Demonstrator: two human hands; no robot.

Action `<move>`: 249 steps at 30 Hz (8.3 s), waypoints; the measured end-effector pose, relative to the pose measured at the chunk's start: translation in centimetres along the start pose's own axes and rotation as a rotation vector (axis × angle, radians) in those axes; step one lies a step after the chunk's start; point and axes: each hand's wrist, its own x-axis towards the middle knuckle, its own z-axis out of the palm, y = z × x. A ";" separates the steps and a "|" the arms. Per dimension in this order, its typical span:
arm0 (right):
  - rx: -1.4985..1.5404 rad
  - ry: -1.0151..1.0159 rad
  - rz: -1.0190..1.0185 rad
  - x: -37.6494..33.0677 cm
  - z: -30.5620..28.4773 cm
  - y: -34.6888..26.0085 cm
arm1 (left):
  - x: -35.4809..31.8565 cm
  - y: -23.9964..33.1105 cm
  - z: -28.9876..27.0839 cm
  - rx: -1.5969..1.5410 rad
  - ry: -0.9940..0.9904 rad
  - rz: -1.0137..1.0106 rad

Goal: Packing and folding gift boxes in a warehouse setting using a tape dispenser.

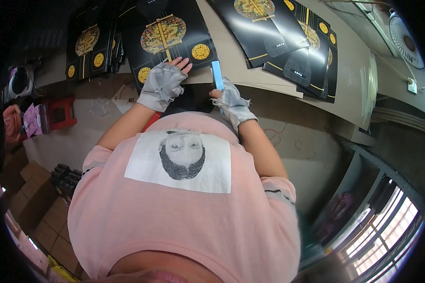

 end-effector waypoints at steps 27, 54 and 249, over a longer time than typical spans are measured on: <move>0.145 0.001 0.166 3.1 -3.6 0.2 | -2.9 -10.8 3.0 -1.154 0.336 -1.124; 0.097 -0.263 -0.050 2.4 2.8 -2.7 | 1.5 -5.4 4.3 -2.433 0.247 -0.798; 1.113 0.308 0.174 1.5 -1.3 -1.0 | 6.4 1.7 -1.8 -0.045 -0.170 0.262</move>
